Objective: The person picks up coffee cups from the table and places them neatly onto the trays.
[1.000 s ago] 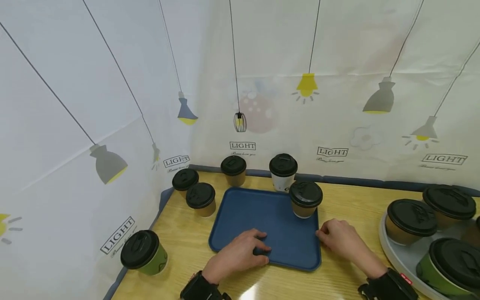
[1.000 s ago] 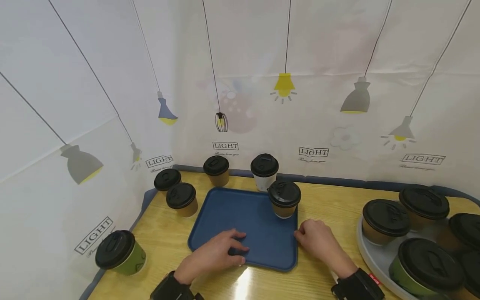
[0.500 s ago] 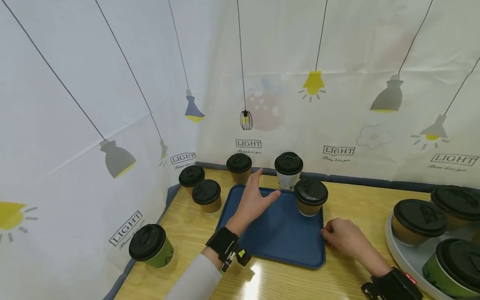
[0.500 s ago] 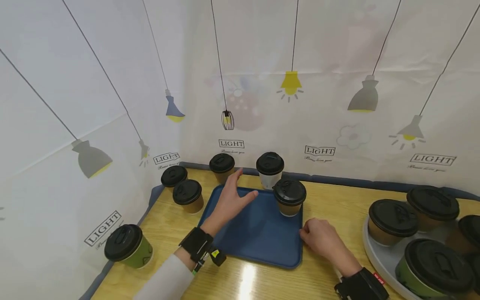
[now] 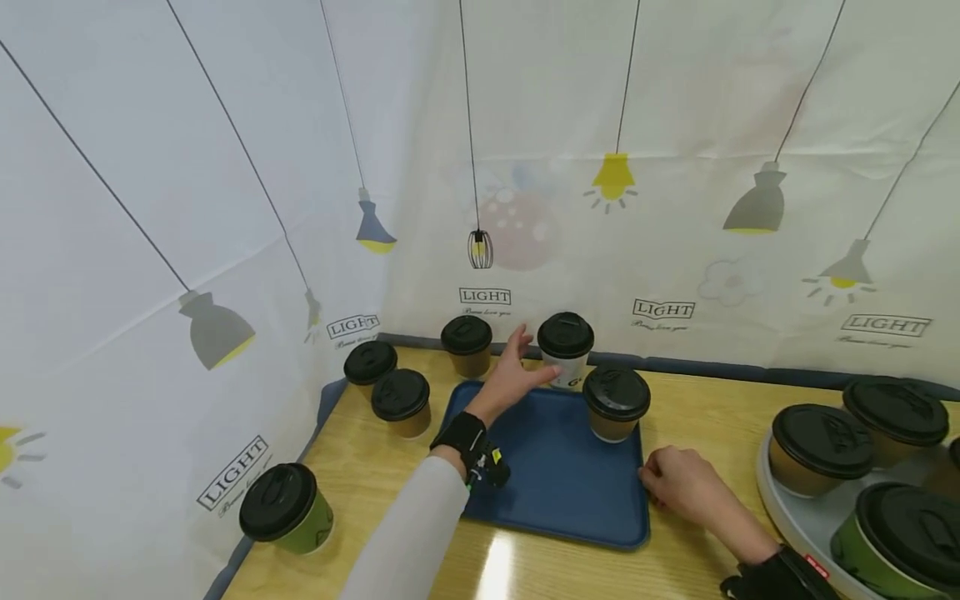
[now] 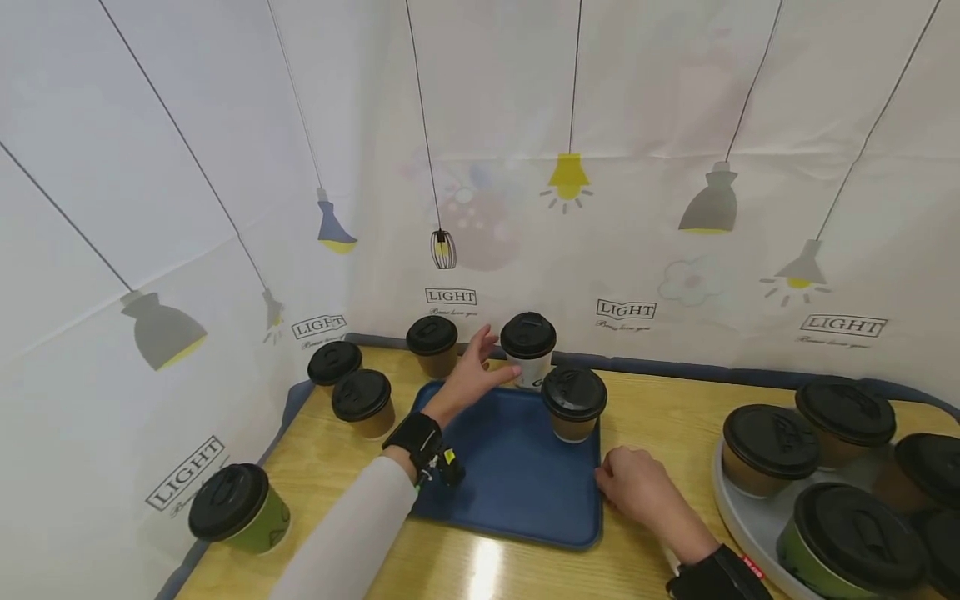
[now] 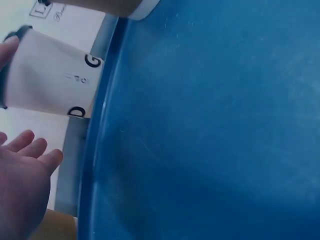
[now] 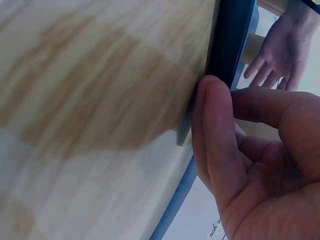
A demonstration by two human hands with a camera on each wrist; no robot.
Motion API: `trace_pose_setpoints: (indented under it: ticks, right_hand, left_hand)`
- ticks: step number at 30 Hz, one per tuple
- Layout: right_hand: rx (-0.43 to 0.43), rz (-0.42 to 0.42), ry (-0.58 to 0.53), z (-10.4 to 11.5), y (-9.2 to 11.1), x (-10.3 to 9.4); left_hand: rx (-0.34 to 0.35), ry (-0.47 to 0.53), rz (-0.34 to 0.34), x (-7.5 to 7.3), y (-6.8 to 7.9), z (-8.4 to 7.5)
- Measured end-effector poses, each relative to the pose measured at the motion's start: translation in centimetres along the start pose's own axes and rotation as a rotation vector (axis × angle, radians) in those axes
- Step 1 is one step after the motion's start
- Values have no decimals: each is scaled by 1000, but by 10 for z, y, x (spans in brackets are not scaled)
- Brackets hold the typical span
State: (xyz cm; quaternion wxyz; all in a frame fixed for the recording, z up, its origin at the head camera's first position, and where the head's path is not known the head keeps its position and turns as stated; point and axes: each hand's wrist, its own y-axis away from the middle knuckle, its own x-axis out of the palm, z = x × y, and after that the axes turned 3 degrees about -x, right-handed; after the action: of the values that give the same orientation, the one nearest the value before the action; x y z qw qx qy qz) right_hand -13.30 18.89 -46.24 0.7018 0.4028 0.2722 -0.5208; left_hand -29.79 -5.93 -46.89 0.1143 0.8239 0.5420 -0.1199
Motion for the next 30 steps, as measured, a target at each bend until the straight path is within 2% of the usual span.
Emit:
trace_pose_setpoints:
  ticks: [5, 10, 21, 27, 30]
  right_hand:
    - [12, 3, -2, 0, 1, 1]
    - [5, -5, -7, 1, 2, 1]
    - [25, -1, 6, 2, 2, 3]
    - [-3, -24, 11, 5, 3, 3]
    - [4, -24, 8, 4, 4, 2]
  left_hand:
    - [-16, -14, 23, 3, -6, 2]
    - [-20, -33, 7, 8, -13, 2]
    - [49, -21, -56, 23, -28, 9]
    - [35, -41, -86, 23, -29, 10]
    - [52, -23, -89, 21, -29, 9]
